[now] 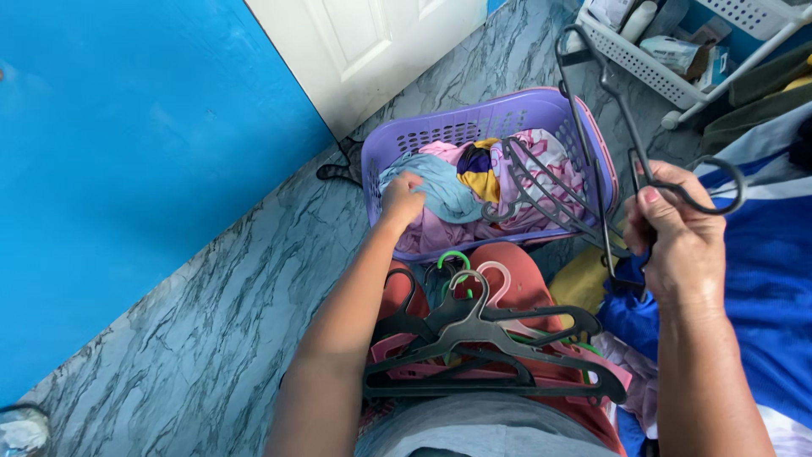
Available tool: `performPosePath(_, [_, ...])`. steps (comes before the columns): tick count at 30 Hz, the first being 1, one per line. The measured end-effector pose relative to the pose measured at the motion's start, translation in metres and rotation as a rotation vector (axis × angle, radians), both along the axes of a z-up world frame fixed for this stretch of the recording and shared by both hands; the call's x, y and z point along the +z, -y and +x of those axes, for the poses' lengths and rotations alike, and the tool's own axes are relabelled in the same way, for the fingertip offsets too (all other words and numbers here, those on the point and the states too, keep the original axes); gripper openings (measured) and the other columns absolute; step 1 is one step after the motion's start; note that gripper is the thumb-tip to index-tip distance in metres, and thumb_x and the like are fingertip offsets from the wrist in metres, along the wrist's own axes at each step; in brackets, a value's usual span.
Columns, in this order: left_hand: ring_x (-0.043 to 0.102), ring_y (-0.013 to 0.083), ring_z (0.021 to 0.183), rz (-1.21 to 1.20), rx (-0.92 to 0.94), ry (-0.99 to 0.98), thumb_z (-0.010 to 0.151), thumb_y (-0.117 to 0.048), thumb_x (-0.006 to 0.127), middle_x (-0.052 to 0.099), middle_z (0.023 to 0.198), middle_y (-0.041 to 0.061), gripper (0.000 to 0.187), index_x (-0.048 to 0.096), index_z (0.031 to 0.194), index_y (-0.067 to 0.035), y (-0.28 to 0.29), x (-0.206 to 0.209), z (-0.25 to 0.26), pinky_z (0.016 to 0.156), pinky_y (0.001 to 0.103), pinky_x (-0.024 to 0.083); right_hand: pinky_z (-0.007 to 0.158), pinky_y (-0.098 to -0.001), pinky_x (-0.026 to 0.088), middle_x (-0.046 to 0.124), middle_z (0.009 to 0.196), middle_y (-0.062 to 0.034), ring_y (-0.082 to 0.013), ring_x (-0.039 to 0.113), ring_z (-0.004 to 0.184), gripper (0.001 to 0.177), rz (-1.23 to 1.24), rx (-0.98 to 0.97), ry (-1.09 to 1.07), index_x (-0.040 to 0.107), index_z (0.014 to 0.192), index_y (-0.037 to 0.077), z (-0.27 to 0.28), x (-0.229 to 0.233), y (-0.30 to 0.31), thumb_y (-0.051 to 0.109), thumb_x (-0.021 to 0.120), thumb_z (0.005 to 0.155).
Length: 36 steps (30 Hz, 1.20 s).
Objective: The person sits on the floor and repeatedly picks up clothes from a purple laundry basket, places them on hangers, and sets the hangers on a nearby bed. They handle t-shirts, shorts, and a jersey, using both black and green hangers.
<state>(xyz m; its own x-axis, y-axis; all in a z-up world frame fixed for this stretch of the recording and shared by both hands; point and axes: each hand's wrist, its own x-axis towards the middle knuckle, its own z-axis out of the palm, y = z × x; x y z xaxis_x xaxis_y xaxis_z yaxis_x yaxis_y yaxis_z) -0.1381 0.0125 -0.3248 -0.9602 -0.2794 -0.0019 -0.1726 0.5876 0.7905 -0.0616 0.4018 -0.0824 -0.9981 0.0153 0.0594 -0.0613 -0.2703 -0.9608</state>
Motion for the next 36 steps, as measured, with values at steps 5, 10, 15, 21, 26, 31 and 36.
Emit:
performPosePath(5, [0.066, 0.0428, 0.111, -0.379, -0.123, 0.133, 0.081, -0.008, 0.067, 0.070, 0.114, 0.023, 0.033, 0.068, 0.115, -0.005, -0.037, -0.039, -0.020, 0.094, 0.051, 0.054, 0.050, -0.0245, 0.035, 0.057, 0.081, -0.0033, -0.0102, 0.048, 0.063, 0.017, 0.018, -0.186, -0.042, 0.064, 0.128, 0.002, -0.007, -0.011, 0.000, 0.009, 0.061, 0.112])
performPosePath(10, [0.060, 0.0478, 0.108, -0.275, -0.598, -0.076, 0.064, -0.015, 0.079, 0.062, 0.127, 0.027, 0.073, 0.054, 0.133, -0.010, -0.142, -0.016, -0.025, 0.088, 0.052, 0.049, 0.052, -0.0238, 0.032, 0.053, 0.087, -0.0034, -0.0090, 0.045, 0.067, 0.010, -0.226, -0.312, -0.301, 0.058, 0.120, 0.003, -0.020, -0.005, -0.019, 0.013, 0.057, 0.122])
performPosePath(15, [0.069, 0.0408, 0.098, -0.280, -0.636, 0.146, 0.089, -0.010, 0.058, 0.070, 0.103, 0.020, 0.055, 0.051, 0.143, -0.015, -0.177, 0.022, -0.010, 0.086, 0.053, 0.050, 0.052, -0.0253, 0.034, 0.056, 0.088, -0.0053, -0.0106, 0.045, 0.063, 0.012, -0.231, -0.353, -0.381, 0.059, 0.119, 0.002, -0.029, 0.002, -0.022, 0.013, 0.056, 0.123])
performPosePath(21, [0.073, 0.0285, 0.082, -0.597, -0.449, 0.024, 0.078, -0.006, 0.065, 0.075, 0.081, 0.012, 0.040, 0.075, 0.116, -0.013, -0.115, 0.090, 0.005, 0.096, 0.055, 0.044, 0.047, -0.0202, 0.027, 0.051, 0.078, -0.0035, -0.0062, 0.039, 0.055, 0.012, 0.075, -0.325, -0.183, 0.061, 0.111, -0.002, -0.024, -0.010, -0.020, 0.004, 0.057, 0.120])
performPosePath(26, [0.073, 0.0350, 0.090, -0.730, -0.326, 0.096, 0.079, -0.010, 0.066, 0.075, 0.092, 0.017, 0.022, 0.080, 0.096, -0.011, -0.040, 0.127, 0.037, 0.090, 0.056, 0.051, 0.050, -0.0217, 0.028, 0.054, 0.078, -0.0036, -0.0059, 0.041, 0.055, 0.012, 0.077, -0.326, -0.142, 0.063, 0.107, -0.004, -0.014, -0.018, -0.020, 0.002, 0.057, 0.117])
performPosePath(31, [0.072, 0.0388, 0.099, -0.734, -0.435, 0.312, 0.077, -0.011, 0.067, 0.074, 0.100, 0.021, 0.017, 0.078, 0.089, -0.007, -0.048, 0.087, 0.027, 0.084, 0.051, 0.057, 0.047, -0.0207, 0.027, 0.056, 0.082, -0.0051, -0.0064, 0.042, 0.056, 0.010, 0.092, -0.359, -0.168, 0.062, 0.105, -0.005, -0.007, -0.013, -0.022, 0.000, 0.057, 0.113])
performPosePath(36, [0.068, 0.0415, 0.102, -0.431, -0.312, -0.232, 0.074, -0.009, 0.069, 0.070, 0.107, 0.025, 0.026, 0.067, 0.097, 0.001, -0.137, 0.001, -0.052, 0.086, 0.049, 0.056, 0.046, -0.0197, 0.029, 0.062, 0.088, -0.0087, -0.0071, 0.045, 0.059, 0.009, 0.040, -0.388, -0.206, 0.060, 0.107, -0.006, -0.003, -0.005, -0.028, -0.002, 0.058, 0.115])
